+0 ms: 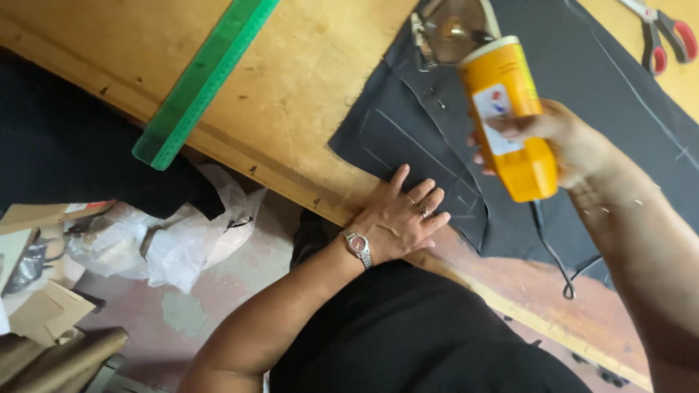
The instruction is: Cutting out garment pattern pieces from black fabric using an electric rotary cutter on a professional cutting table.
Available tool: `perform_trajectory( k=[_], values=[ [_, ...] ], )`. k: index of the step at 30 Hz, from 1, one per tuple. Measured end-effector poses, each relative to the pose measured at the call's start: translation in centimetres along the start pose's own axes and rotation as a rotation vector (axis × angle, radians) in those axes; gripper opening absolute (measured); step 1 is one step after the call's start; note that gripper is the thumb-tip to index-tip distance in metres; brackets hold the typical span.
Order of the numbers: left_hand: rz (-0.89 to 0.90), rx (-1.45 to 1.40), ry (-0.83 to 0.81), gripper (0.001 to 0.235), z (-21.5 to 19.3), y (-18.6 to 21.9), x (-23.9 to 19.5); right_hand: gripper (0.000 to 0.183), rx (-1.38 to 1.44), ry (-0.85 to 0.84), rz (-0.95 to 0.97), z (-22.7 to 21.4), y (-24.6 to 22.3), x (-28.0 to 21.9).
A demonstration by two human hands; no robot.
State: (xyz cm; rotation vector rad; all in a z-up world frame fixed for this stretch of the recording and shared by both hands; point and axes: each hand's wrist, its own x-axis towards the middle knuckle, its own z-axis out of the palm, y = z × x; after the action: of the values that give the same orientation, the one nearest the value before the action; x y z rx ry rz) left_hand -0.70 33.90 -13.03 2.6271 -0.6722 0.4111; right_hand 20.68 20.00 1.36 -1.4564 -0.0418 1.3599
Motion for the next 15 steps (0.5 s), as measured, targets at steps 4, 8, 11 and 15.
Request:
perform_trajectory(
  k=[4, 8, 11, 15],
  values=[
    [0.018, -0.043, 0.103, 0.064, -0.2, 0.2, -0.5, 0.060, 0.061, 0.065, -0.011, -2.2, 3.1, -7.5],
    [0.042, -0.073, -0.026, 0.051, -1.9, -0.7, -0.8, 0.072, 0.171, 0.114, -0.036, -5.9, 9.6, -14.7],
    [0.060, -0.079, -0.062, 0.049, -3.8, -1.9, -1.2, 0.076, 0.196, 0.409, 0.119, -5.2, 12.9, -18.4],
    [0.056, -0.020, -0.042, 0.053, -4.8, -2.9, -2.4, 0.077, 0.191, 0.529, 0.271, -5.2, 19.3, -21.9]
  ],
)
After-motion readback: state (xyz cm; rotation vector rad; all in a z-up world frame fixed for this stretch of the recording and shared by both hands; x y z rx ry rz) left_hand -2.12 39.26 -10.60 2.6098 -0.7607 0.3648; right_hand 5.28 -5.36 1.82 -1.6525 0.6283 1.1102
